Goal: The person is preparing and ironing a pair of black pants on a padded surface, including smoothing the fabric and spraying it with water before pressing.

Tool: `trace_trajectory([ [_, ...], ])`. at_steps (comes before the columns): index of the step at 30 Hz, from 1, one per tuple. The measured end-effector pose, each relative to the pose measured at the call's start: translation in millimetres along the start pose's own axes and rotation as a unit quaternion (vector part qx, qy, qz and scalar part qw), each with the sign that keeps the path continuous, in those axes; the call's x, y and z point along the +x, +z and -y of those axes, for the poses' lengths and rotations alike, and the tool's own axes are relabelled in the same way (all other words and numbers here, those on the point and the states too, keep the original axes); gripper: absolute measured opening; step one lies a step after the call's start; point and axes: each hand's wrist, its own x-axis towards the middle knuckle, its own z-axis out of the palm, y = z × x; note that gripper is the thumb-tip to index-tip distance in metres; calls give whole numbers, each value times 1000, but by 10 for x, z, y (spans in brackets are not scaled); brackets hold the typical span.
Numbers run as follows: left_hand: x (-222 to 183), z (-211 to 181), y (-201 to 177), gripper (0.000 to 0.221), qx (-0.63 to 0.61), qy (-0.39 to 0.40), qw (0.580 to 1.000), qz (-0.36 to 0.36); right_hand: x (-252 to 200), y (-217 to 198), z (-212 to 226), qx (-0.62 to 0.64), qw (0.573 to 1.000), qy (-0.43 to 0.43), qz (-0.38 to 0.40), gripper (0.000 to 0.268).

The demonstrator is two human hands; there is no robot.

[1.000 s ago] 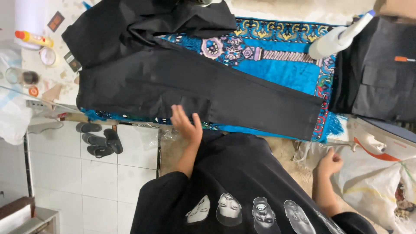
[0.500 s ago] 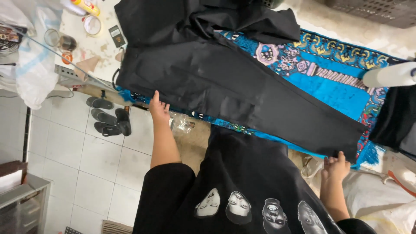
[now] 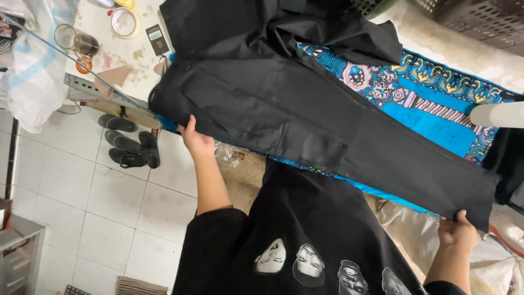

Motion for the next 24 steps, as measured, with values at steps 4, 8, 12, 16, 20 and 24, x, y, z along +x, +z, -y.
trace_trajectory([
  [4, -165, 232, -297, 59, -94, -79, 990, 72, 268, -424, -242, 119, 986, 21, -115, 35],
  [8, 131, 495, -804, 52, 77, -102, 991, 46, 831, 951, -571, -37, 945, -49, -320, 30],
  [12, -114, 418, -690, 48, 17, -59, 996, 69, -153, 269, -858, -293, 826, -171, -451, 24],
  [16, -86, 423, -764, 64, -12, -114, 993, 24, -784, 1006, -1021, -547, 609, -430, -381, 41],
  [20, 51, 226, -615, 62, 1, -89, 996, -33, -1286, 2476, -1057, -578, 597, -551, 77, 40],
  [24, 85, -139, -211, 67, 47, -69, 994, -66, -1280, 3883, -1118, -602, 422, -627, 259, 45],
])
